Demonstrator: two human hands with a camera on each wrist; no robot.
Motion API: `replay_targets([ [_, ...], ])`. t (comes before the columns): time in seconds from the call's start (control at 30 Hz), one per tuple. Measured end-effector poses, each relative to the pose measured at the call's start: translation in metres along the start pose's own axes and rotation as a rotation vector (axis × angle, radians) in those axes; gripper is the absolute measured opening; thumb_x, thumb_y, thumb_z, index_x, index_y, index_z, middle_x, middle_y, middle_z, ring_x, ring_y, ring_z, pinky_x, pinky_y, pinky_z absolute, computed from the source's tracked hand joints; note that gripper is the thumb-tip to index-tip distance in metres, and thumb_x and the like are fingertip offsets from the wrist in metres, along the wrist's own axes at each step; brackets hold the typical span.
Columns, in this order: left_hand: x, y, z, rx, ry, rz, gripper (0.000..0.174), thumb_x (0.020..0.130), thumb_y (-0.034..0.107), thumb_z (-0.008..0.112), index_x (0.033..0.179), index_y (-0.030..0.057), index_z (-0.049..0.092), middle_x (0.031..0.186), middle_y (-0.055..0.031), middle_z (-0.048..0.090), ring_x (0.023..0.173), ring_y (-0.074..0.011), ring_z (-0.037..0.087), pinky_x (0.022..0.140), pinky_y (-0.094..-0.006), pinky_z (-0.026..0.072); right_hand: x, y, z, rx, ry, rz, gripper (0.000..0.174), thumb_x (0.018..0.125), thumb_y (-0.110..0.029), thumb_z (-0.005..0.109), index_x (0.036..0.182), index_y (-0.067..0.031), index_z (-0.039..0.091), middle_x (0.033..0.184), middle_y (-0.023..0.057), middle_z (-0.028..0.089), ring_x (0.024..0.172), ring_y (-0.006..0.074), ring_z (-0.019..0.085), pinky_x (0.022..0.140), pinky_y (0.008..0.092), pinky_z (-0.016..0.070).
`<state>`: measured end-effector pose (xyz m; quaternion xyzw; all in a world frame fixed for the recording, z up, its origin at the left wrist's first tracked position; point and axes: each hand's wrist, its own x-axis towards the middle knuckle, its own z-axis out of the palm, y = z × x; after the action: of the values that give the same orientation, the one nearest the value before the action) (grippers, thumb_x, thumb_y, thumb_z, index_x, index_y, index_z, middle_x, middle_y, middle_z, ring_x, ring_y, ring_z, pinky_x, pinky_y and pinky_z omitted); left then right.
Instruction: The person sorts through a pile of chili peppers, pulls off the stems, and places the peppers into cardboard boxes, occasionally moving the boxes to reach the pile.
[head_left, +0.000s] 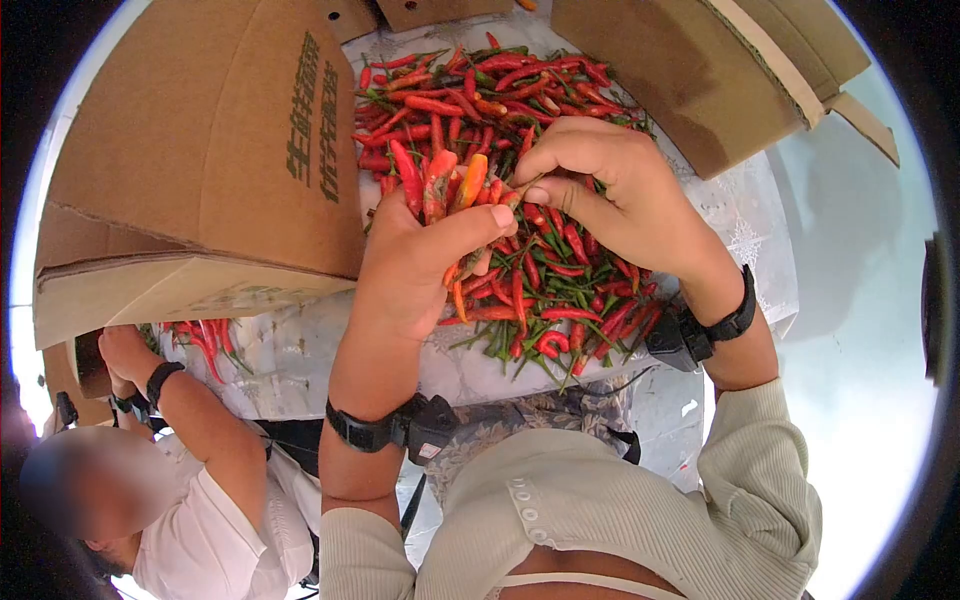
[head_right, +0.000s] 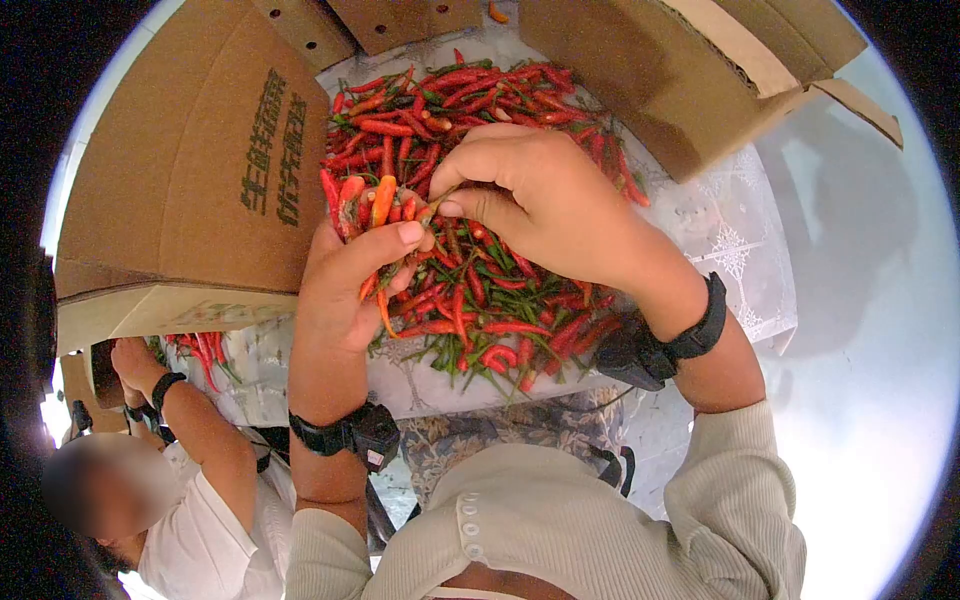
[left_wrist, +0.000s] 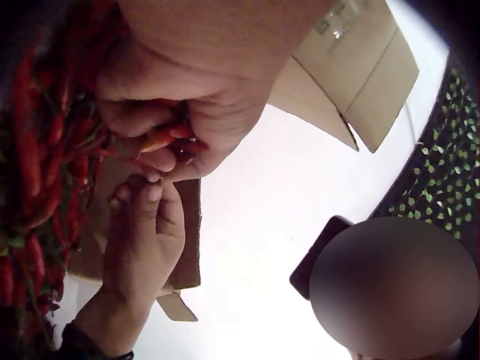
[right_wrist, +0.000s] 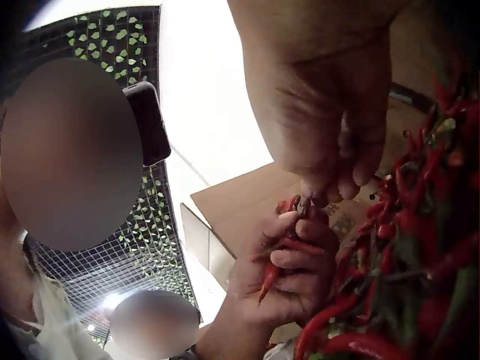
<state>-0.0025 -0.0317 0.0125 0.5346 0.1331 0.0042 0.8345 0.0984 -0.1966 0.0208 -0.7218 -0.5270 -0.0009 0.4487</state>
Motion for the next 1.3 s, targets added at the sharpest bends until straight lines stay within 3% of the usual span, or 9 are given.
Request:
replay_targets([
  [0.23,0.001,-0.005,0.003,0.247,0.086,0.067,0.025,0.073,0.009,0.072,0.092,0.0037,0.058,0.075,-0.0002,0.061,0.058,-0.0057,0.054,0.047,-0.0207,0.0412,-0.002,-0.003,-0.002,-0.105,0.009,-0.100,0.008,0.074,-0.009,0.063,0.077,-0.0030,0.060,0.072,0.0095,0.055,0.071,0.0274,0.056,0.062,0.0366,0.0452],
  [0.37,0.006,-0.011,0.003,0.583,0.157,0.239,0.019,0.074,0.010,0.072,0.087,0.0034,0.060,0.072,0.0009,0.061,0.055,-0.0054,0.053,0.048,-0.0204,0.0417,0.000,-0.008,0.009,-0.538,0.137,-0.297,0.012,0.067,-0.014,0.064,0.067,-0.0062,0.054,0.066,0.0065,0.049,0.065,0.0244,0.054,0.056,0.0361,0.0448],
  [0.47,0.004,-0.013,0.010,0.531,0.213,0.295,0.016,0.074,0.010,0.071,0.085,0.0032,0.062,0.073,-0.0001,0.062,0.055,-0.0061,0.054,0.048,-0.0207,0.0429,-0.001,-0.013,0.011,-0.661,0.182,-0.346,0.014,0.064,-0.015,0.065,0.064,-0.0077,0.052,0.064,0.0046,0.047,0.062,0.0236,0.053,0.053,0.0356,0.0440],
  [0.53,0.002,-0.006,0.012,0.282,0.139,0.187,0.017,0.074,0.010,0.071,0.086,0.0027,0.062,0.073,-0.0007,0.063,0.056,-0.0068,0.055,0.049,-0.0207,0.0436,-0.001,-0.012,0.013,-0.651,0.229,-0.344,0.014,0.063,-0.013,0.066,0.064,-0.0073,0.052,0.063,0.0036,0.049,0.061,0.0243,0.054,0.052,0.0351,0.0430],
  [0.67,-0.001,-0.003,0.003,0.117,-0.016,0.098,0.020,0.073,0.008,0.072,0.089,0.0018,0.061,0.074,-0.0021,0.063,0.059,-0.0079,0.058,0.049,-0.0207,0.0446,-0.001,-0.006,0.010,-0.114,0.212,-0.073,0.010,0.063,-0.007,0.064,0.064,-0.0045,0.055,0.061,0.0029,0.051,0.057,0.0180,0.053,0.051,0.0296,0.0412],
  [0.77,-0.002,-0.003,0.010,0.134,0.025,0.119,0.023,0.072,0.007,0.073,0.090,0.0020,0.060,0.074,-0.0022,0.063,0.059,-0.0077,0.057,0.048,-0.0206,0.0441,-0.003,-0.001,0.005,0.186,0.116,0.110,0.005,0.070,-0.006,0.060,0.068,-0.0014,0.058,0.063,0.0030,0.055,0.060,0.0077,0.051,0.054,0.0242,0.0410],
  [0.97,-0.002,-0.002,0.004,0.238,0.014,0.089,0.022,0.072,0.007,0.074,0.088,0.0023,0.060,0.071,-0.0006,0.061,0.055,-0.0072,0.055,0.048,-0.0212,0.0436,-0.004,0.002,0.003,0.496,-0.112,0.294,0.005,0.078,-0.003,0.056,0.076,0.0009,0.059,0.073,-0.0003,0.054,0.065,0.0054,0.049,0.055,0.0213,0.0394],
  [1.17,-0.003,-0.001,-0.001,0.321,-0.108,0.080,0.021,0.071,0.007,0.073,0.086,0.0019,0.059,0.069,-0.0016,0.061,0.057,-0.0064,0.056,0.047,-0.0201,0.0435,-0.008,-0.001,-0.003,0.399,-0.161,0.298,0.011,0.077,-0.012,0.060,0.076,-0.0013,0.062,0.066,0.0001,0.059,0.058,0.0039,0.050,0.053,0.0206,0.0408],
  [1.3,-0.006,0.009,-0.001,0.069,-0.260,0.093,0.021,0.074,0.011,0.071,0.088,0.0024,0.059,0.072,-0.0050,0.062,0.060,-0.0090,0.059,0.049,-0.0186,0.0456,-0.007,-0.005,0.004,1.033,-0.139,0.584,0.014,0.080,-0.016,0.060,0.079,-0.0024,0.064,0.066,0.0011,0.059,0.056,0.0060,0.052,0.051,0.0193,0.0415],
])
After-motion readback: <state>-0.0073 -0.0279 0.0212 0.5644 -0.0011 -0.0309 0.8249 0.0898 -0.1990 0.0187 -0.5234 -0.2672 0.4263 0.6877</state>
